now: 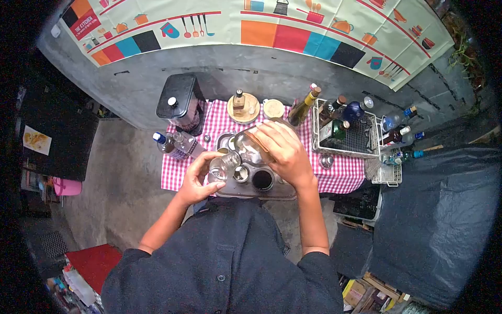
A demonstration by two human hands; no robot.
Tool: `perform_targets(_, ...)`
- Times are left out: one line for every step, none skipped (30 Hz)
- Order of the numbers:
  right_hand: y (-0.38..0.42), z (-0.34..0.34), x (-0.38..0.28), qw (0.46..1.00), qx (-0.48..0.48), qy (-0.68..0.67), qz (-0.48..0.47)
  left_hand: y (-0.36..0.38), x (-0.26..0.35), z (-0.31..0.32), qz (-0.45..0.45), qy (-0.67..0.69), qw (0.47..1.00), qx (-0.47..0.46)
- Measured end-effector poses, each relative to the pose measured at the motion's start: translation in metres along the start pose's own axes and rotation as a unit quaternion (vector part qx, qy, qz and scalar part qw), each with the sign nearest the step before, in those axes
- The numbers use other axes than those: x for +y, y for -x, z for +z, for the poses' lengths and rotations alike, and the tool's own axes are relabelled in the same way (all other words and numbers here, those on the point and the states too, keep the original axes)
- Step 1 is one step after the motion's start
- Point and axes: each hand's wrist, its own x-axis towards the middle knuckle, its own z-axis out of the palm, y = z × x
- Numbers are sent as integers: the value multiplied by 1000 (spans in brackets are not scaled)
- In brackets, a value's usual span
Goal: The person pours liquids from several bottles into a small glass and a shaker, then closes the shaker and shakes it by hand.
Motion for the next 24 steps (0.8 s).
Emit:
perform_targets(-3,0,-1,1000,-1,-1,0,-1,1,-1,5,3,1000,-1)
perform_targets(-5,-1,-2,1000,-2,5,-2,-1,1,-3,10,6,1000,-2)
perform_targets(-8,0,-3,1000,-1,11,-4,-2,1,-4,9,7,1000,-2)
perform_targets(-10,0,-3,1000,-2,11,-2,-2,2,-6,19,4,1000,0)
perform_targets(-12,1,-3,1000,1,19,-7,-2,2,-7,30,2,1000,2)
perform_targets(-15,1,-4,1000,4,27,-13,-2,3,-10,30,3,1000,1)
perform_targets(-17,1,-6,1000,3,27,-13,-1,4,-14,8,-4,1000,-9)
perform_targets(-20,0,-9,999,-1,31,-12,0,5,-18,-14,-12,1000,-19)
perform_targets(-22,0,-11,999,-6,34,-11,1,5,-22,-15,-11,1000,-19)
perform_targets(-24,1,-12,999,-7,34,-10,1,4,-25,-11,-44,999,-18)
perform_targets(-26,3,-13,999,-4,38,-11,1,4,-29,-7,-76,997,-17)
perform_targets(-28,4,-15,999,0,41,-12,1,5,-33,-8,-75,997,-19)
perform_targets(-30,5,-16,999,-1,43,-10,0,6,-37,-4,-86,996,-18)
perform_targets(-33,6,-18,998,-5,53,-12,-1,7,-41,1,-97,995,-17)
perform_targets(-35,7,-20,998,-10,64,-14,-2,11,-45,1,-95,995,-19)
perform_targets(-37,8,-21,998,-11,66,-12,-3,16,-49,3,-126,992,-24)
perform_targets(-39,10,-23,998,-9,67,-11,-4,20,-53,5,-156,987,-28)
perform_targets(-41,12,-25,998,-7,67,-10,-5,21,-56,5,-155,987,-29)
perform_targets(-43,13,-28,998,-8,69,-9,-5,22,-59,34,-160,986,-26)
perform_targets(-45,14,-31,997,-13,77,-3,-6,23,-63,64,-166,984,-21)
perform_targets(-47,15,-33,996,-18,85,2,-5,23,-68,60,-165,984,-29)
perform_targets(-49,16,-35,996,-19,85,2,-5,24,-73,60,-164,984,-30)
perform_targets(-51,17,-37,996,-23,91,5,-5,26,-76,64,-157,985,-28)
perform_targets(-53,18,-38,995,-27,96,7,-5,28,-79,68,-149,986,-27)
